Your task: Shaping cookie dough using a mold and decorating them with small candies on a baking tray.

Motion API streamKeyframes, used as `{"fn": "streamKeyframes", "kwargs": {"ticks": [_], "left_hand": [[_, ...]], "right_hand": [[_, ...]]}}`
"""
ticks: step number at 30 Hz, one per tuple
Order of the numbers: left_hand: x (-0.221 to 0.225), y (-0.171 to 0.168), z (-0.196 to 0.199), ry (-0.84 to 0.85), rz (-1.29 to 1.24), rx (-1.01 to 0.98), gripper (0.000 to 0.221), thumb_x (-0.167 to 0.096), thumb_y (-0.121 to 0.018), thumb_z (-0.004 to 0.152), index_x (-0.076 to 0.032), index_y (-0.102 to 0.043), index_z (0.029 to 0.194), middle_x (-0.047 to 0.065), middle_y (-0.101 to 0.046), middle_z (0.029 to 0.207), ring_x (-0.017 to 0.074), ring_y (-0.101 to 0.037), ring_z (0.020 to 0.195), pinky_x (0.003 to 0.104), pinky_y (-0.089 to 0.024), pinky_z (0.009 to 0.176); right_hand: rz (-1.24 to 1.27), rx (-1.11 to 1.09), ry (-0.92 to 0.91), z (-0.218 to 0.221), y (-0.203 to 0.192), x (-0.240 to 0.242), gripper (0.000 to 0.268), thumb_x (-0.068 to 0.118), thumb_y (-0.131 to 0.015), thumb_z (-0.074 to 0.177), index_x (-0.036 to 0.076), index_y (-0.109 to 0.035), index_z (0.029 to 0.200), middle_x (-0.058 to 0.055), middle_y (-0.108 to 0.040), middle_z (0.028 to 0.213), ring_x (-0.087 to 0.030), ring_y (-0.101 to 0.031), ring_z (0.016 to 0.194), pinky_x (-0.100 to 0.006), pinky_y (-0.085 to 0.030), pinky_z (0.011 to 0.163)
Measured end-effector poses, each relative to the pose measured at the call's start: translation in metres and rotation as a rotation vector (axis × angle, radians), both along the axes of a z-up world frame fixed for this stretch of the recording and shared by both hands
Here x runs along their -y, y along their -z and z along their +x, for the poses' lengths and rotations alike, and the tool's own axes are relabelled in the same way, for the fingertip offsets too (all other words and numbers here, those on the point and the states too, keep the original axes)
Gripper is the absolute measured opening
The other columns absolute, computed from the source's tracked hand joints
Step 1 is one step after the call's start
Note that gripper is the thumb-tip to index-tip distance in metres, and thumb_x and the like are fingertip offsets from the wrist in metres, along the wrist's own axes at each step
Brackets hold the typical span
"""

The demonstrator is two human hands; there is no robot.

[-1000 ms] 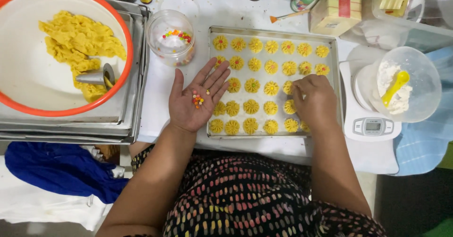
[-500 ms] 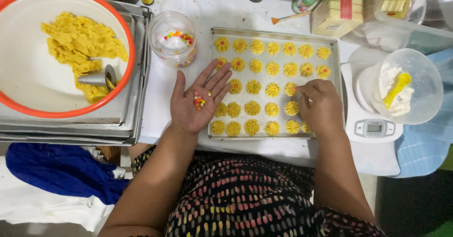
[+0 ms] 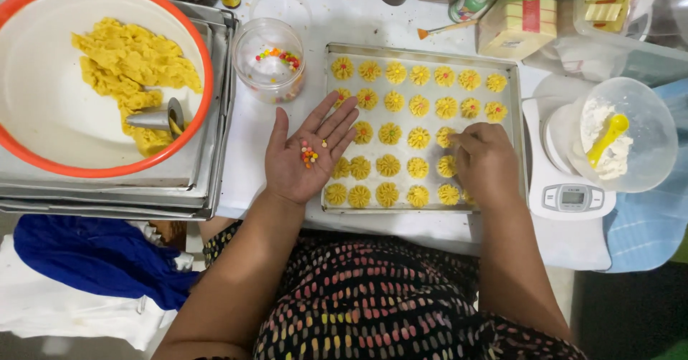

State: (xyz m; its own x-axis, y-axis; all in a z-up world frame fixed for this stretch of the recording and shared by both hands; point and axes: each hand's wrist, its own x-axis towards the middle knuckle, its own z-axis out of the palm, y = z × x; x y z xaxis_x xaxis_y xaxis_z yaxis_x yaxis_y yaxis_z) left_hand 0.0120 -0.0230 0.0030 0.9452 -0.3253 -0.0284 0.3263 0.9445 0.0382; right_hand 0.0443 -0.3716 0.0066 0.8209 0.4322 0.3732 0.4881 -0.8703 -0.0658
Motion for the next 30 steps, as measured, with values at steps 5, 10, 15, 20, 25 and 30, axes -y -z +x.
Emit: {"fn": "streamKeyframes", "kwargs": {"ticks": [5, 10, 15, 20, 25, 30], "left_hand": [[0.0, 0.003, 0.0, 0.002, 0.007, 0.021, 0.088, -0.066, -0.044, 0.095, -0.005, -0.033, 0.158, 0.023, -0.03, 0.164, 0.0355, -0.027, 0.154, 0.045, -0.023, 0.128], [0.0, 0.004, 0.0, -0.005, -0.021, 0.017, 0.089, -0.066, -0.042, 0.096, -0.004, -0.031, 0.159, 0.023, -0.028, 0.165, 0.0365, -0.025, 0.155, 0.046, -0.022, 0.128], [0.001, 0.009, -0.002, -0.025, -0.042, 0.032, 0.09, -0.067, -0.042, 0.096, -0.004, -0.031, 0.16, 0.024, -0.029, 0.164, 0.0374, -0.026, 0.154, 0.046, -0.025, 0.126], [0.001, 0.013, -0.001, -0.034, -0.06, 0.063, 0.086, -0.066, -0.041, 0.099, -0.006, -0.031, 0.16, 0.024, -0.028, 0.165, 0.0366, -0.03, 0.153, 0.046, -0.039, 0.12], [0.0, 0.013, -0.001, -0.039, -0.053, 0.066, 0.087, -0.067, -0.039, 0.099, -0.008, -0.029, 0.161, 0.023, -0.027, 0.166, 0.0356, -0.03, 0.153, 0.045, -0.043, 0.116], [0.001, 0.012, -0.001, -0.041, -0.006, 0.068, 0.089, -0.069, -0.039, 0.098, -0.007, -0.03, 0.161, 0.022, -0.029, 0.165, 0.0349, -0.028, 0.155, 0.049, -0.039, 0.118]], "right_hand": [[0.119, 0.01, 0.001, 0.002, -0.004, 0.0, 0.023, 0.001, -0.071, 0.085, 0.013, -0.083, 0.101, -0.003, -0.068, 0.096, -0.027, -0.066, 0.094, -0.038, -0.057, 0.087], [0.31, 0.026, -0.085, 0.003, -0.035, -0.036, 0.027, -0.007, -0.069, 0.092, 0.008, -0.083, 0.11, -0.008, -0.068, 0.101, -0.033, -0.065, 0.097, -0.041, -0.054, 0.09], [0.453, -0.094, -0.264, -0.006, -0.051, -0.127, 0.021, -0.004, -0.075, 0.092, 0.006, -0.081, 0.11, -0.011, -0.07, 0.098, -0.034, -0.067, 0.097, -0.043, -0.053, 0.088], [0.244, -0.2, -0.508, -0.018, -0.054, -0.19, 0.015, 0.015, -0.07, 0.097, 0.002, -0.073, 0.104, -0.014, -0.069, 0.099, -0.035, -0.065, 0.096, -0.046, -0.054, 0.085], [0.179, -0.144, -0.506, -0.019, -0.045, -0.205, 0.014, 0.016, -0.07, 0.093, 0.007, -0.073, 0.103, -0.011, -0.065, 0.097, -0.034, -0.062, 0.091, -0.044, -0.053, 0.082], [0.113, -0.04, -0.509, -0.022, -0.047, -0.206, 0.01, 0.017, -0.067, 0.094, 0.009, -0.073, 0.094, -0.007, -0.063, 0.093, -0.03, -0.061, 0.087, -0.04, -0.05, 0.077]]}}
